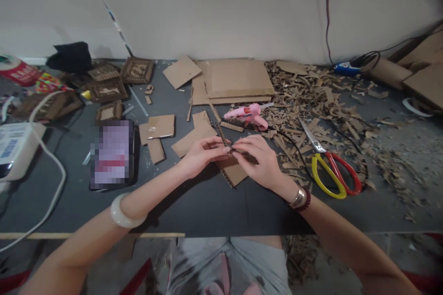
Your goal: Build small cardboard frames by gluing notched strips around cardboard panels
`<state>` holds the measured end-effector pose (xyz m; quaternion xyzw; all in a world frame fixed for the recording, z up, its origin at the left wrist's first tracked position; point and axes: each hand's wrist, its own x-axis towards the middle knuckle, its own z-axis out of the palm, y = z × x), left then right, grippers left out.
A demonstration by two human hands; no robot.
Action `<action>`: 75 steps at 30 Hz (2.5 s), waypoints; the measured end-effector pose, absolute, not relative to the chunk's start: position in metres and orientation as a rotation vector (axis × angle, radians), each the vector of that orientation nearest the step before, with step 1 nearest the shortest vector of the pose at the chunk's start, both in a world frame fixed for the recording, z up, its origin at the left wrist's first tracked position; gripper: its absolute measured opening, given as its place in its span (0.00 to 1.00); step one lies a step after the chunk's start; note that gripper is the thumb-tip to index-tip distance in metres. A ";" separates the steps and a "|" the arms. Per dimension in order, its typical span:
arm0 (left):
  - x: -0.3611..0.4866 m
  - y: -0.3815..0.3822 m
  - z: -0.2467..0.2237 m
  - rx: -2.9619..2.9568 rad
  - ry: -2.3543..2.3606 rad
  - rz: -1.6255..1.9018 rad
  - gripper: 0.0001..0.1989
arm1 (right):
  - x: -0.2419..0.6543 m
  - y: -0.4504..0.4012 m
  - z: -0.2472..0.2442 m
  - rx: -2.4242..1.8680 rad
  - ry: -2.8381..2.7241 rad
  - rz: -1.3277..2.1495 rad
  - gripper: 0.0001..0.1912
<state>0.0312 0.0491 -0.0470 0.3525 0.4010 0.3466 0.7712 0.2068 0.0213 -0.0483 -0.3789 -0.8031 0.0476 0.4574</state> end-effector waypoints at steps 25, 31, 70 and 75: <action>0.025 0.043 -0.040 0.962 0.963 0.689 0.18 | 0.200 0.014 -0.056 -0.871 -2.012 0.164 0.04; 0.025 0.043 -0.041 0.928 0.944 0.697 0.19 | 0.200 0.013 -0.058 -0.867 -2.009 0.135 0.06; 0.023 0.042 -0.042 1.134 1.013 0.708 0.16 | 0.200 0.015 -0.059 -0.992 -1.951 0.300 0.04; 0.023 0.042 -0.041 1.144 1.004 0.713 0.16 | 0.200 0.015 -0.058 -0.994 -1.956 0.284 0.06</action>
